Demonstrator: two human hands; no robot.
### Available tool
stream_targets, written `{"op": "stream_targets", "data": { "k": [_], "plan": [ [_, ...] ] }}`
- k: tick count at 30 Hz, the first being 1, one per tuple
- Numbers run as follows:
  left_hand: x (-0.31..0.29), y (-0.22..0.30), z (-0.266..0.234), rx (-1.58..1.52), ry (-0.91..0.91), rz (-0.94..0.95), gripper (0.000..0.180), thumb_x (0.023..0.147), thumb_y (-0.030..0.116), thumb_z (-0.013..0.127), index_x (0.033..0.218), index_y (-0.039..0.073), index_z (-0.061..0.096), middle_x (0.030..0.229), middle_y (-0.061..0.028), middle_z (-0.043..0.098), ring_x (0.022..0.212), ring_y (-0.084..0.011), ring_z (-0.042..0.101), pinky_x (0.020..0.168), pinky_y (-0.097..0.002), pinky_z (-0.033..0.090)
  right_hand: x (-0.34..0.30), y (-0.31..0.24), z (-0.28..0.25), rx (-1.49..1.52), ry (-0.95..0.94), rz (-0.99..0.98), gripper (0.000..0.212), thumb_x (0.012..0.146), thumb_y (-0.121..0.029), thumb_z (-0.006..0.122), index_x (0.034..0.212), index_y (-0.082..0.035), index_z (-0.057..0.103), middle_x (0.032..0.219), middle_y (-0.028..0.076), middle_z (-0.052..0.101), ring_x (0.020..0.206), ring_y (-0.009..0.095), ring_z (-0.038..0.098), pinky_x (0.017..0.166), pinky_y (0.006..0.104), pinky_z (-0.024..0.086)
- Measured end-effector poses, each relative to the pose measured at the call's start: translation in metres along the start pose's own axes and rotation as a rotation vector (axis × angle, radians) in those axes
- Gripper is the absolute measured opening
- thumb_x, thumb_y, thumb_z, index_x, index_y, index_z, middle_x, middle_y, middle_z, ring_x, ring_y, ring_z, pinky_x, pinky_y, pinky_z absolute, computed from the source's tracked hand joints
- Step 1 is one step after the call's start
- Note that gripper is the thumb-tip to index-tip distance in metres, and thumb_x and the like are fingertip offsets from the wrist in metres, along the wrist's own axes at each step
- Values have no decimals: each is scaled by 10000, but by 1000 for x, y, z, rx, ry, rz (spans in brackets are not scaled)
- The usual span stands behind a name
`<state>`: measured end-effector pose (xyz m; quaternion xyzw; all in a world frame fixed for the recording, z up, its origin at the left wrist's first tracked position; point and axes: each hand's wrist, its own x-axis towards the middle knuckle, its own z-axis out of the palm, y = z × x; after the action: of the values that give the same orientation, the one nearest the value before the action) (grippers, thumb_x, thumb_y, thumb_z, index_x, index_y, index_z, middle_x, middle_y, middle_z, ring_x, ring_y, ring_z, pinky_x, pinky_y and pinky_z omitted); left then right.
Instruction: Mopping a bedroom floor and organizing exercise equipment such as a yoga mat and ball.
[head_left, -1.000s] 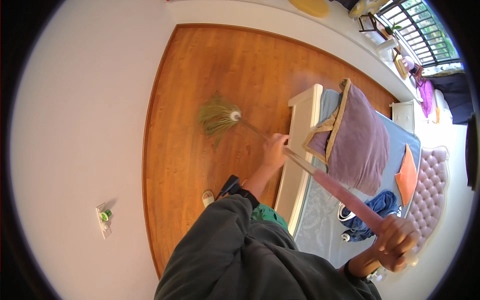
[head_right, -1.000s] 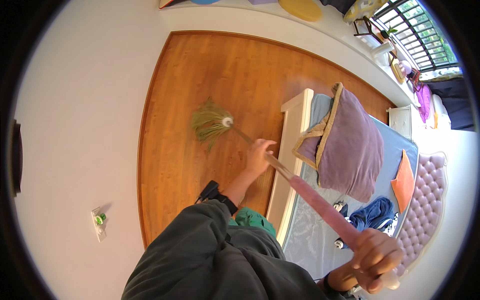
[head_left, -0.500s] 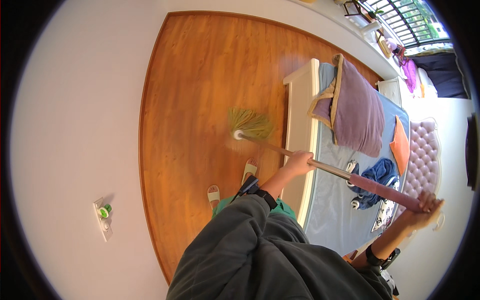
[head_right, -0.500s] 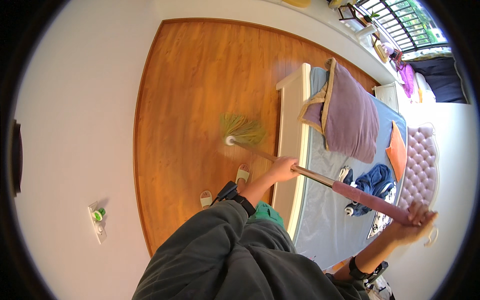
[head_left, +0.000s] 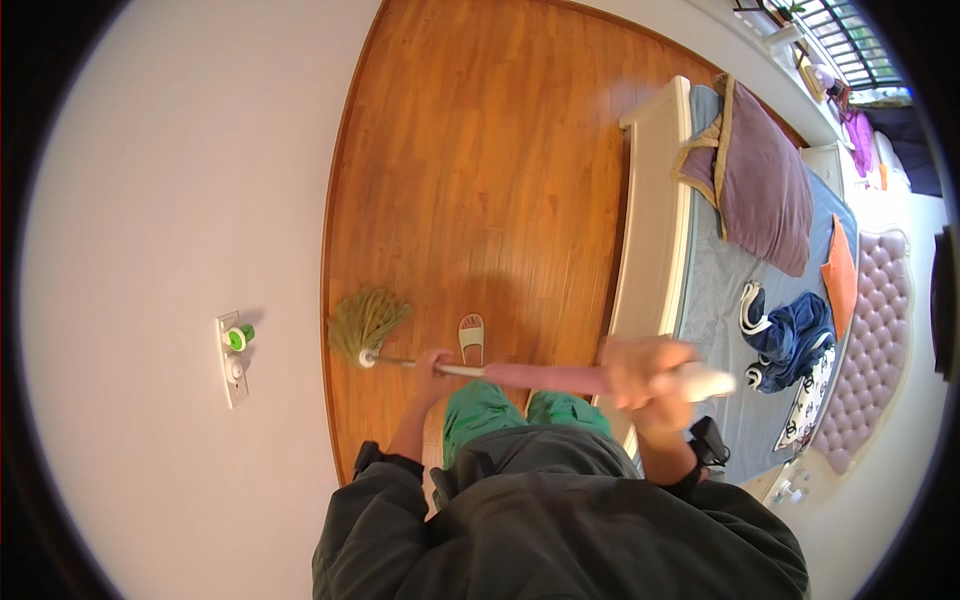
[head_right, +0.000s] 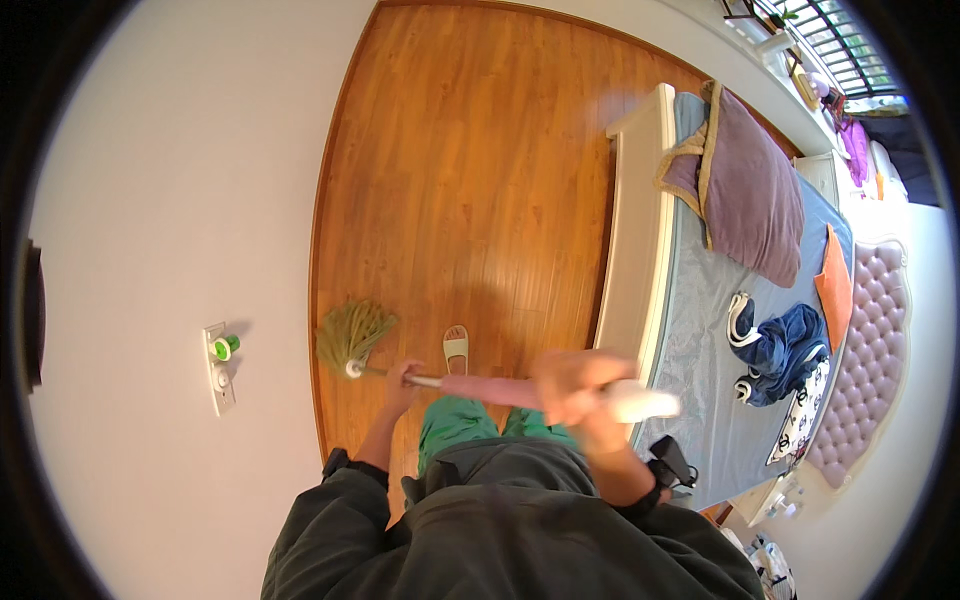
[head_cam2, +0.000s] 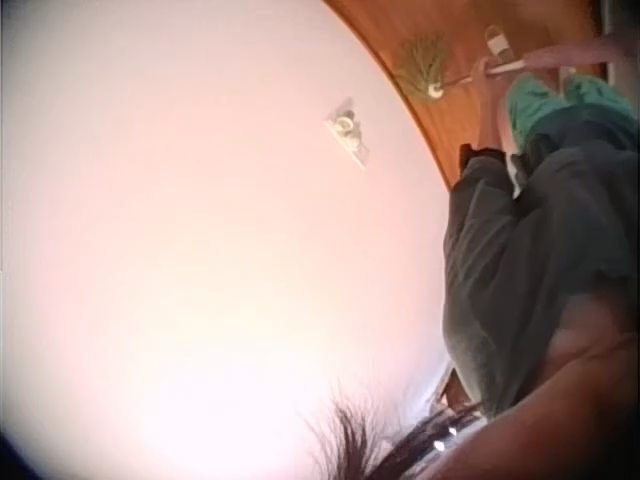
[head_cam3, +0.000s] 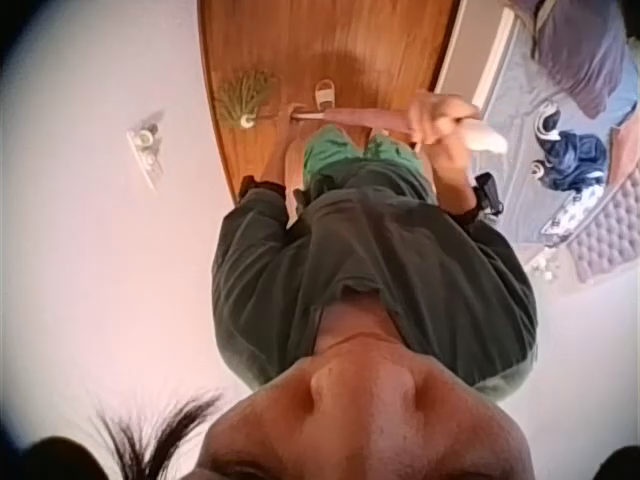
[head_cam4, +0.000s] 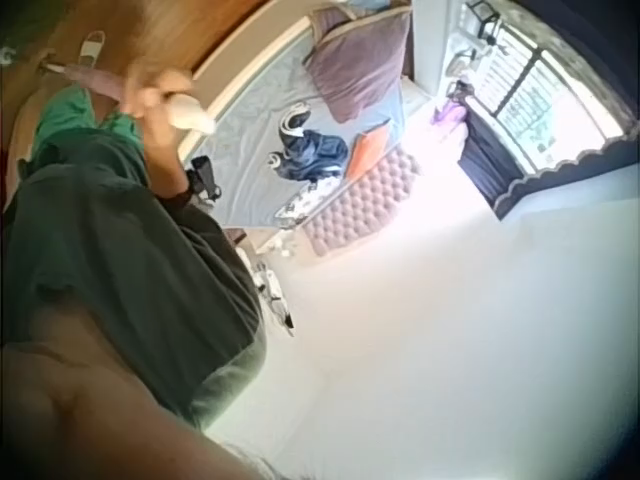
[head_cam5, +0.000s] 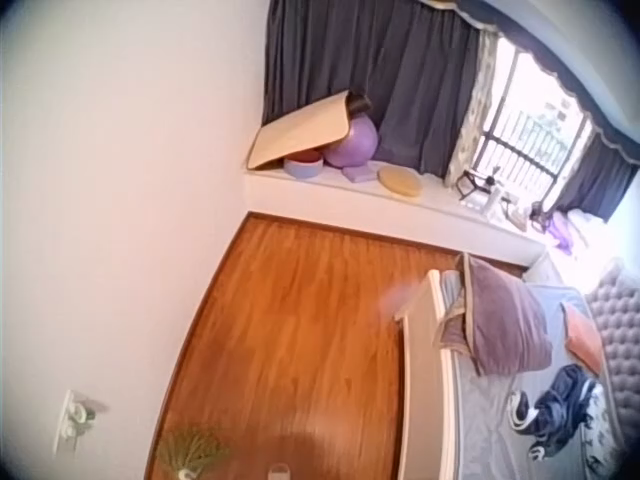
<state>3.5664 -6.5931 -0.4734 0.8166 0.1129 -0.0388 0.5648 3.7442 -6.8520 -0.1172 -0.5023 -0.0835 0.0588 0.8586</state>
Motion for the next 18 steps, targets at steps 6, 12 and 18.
{"op": "stream_targets", "data": {
  "k": [6,12,18],
  "plan": [
    [-92,-45,15,245,-61,-192,413,701,4,641,1071,180,695,918,-64,681,898,-267,641,774,-390,474,-63,-20,-39,244,-378,285,368,772,-124,721,593,-46,409,575,53,490,582,179,460,572,339,349],
    [-39,98,171,442,-98,137,361,636,19,707,937,217,725,919,-66,668,933,-295,613,816,-422,463,-181,-160,-145,35,-158,-62,291,741,-189,666,594,-91,434,496,20,463,425,199,473,530,386,399],
    [-46,237,341,114,-290,365,321,668,-36,677,928,149,709,858,-86,633,937,-315,607,813,-447,463,-289,-274,-152,-416,27,-388,407,836,-259,676,573,-139,389,444,-32,462,366,95,454,455,271,445]
  ]
}}
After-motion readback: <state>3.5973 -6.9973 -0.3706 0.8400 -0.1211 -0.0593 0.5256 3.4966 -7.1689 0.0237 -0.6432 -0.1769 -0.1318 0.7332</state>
